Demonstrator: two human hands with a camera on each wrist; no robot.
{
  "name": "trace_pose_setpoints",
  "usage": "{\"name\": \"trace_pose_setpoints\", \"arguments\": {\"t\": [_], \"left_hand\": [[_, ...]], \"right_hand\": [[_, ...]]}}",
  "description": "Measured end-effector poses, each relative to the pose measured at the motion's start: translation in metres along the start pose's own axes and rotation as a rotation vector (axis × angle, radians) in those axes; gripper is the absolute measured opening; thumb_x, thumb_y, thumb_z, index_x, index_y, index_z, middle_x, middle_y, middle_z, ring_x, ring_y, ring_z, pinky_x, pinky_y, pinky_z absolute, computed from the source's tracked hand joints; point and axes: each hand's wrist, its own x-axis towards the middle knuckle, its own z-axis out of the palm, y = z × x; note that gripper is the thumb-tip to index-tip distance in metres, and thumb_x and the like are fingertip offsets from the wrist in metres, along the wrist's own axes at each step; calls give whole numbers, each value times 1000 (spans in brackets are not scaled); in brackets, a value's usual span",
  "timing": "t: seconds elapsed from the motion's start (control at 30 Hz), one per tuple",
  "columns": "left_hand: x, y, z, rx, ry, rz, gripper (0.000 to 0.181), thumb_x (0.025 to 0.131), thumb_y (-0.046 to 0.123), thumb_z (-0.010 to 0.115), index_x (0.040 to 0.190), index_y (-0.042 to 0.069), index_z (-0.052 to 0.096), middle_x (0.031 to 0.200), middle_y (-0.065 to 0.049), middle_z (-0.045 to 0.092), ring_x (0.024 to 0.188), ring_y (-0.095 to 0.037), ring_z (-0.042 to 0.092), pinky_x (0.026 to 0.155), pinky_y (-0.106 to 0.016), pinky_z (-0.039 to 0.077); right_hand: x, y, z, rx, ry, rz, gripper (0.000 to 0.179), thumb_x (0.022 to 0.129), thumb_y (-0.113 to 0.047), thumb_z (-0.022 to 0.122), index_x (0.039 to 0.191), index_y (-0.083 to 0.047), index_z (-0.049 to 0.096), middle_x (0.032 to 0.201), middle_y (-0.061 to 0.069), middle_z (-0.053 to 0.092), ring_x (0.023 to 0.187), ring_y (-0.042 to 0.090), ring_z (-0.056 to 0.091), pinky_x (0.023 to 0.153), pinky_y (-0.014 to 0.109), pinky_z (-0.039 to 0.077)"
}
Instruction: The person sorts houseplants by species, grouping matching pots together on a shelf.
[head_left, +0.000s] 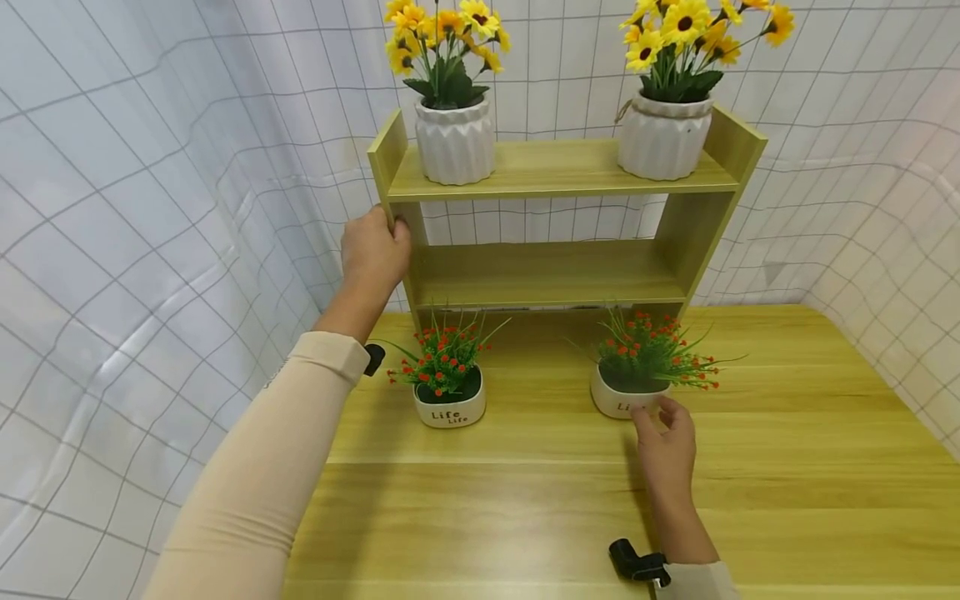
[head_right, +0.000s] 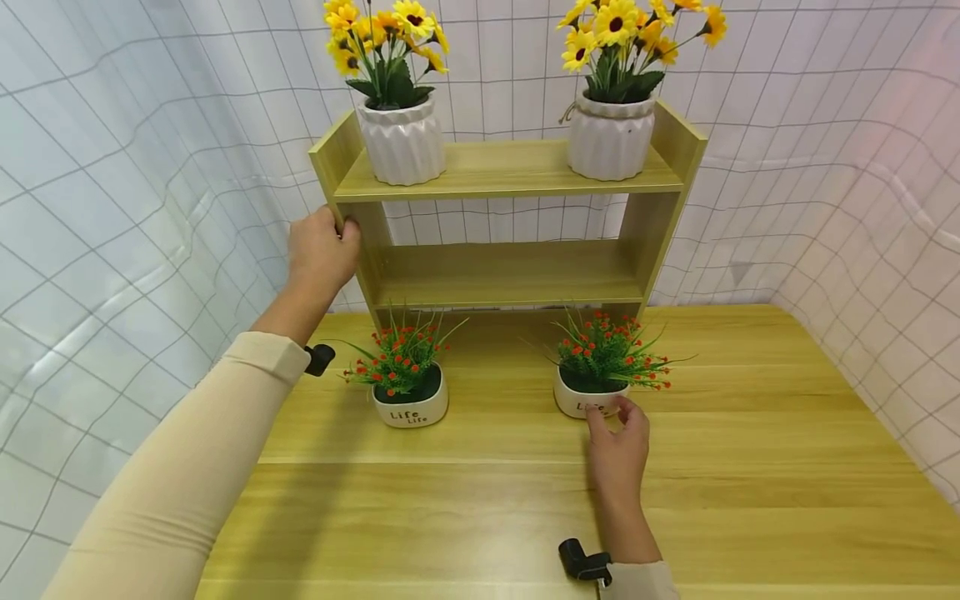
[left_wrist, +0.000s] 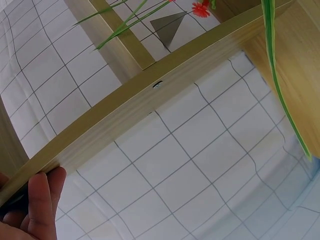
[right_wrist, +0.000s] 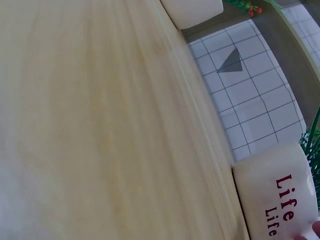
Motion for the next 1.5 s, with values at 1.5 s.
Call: {"name": "trace_pose_setpoints", "arguments": {"t": [1.5], "left_hand": [[0, -1, 1, 7, 12, 15, 32, 101, 24, 45, 95, -4, 61, 91, -26, 67, 84, -43, 66, 68, -49, 53]], "right_hand": [[55, 8, 40, 20, 43, -200, 87, 80, -15, 81, 150, -2, 31, 137, 19, 46, 122, 33, 46, 101, 49, 38]]}}
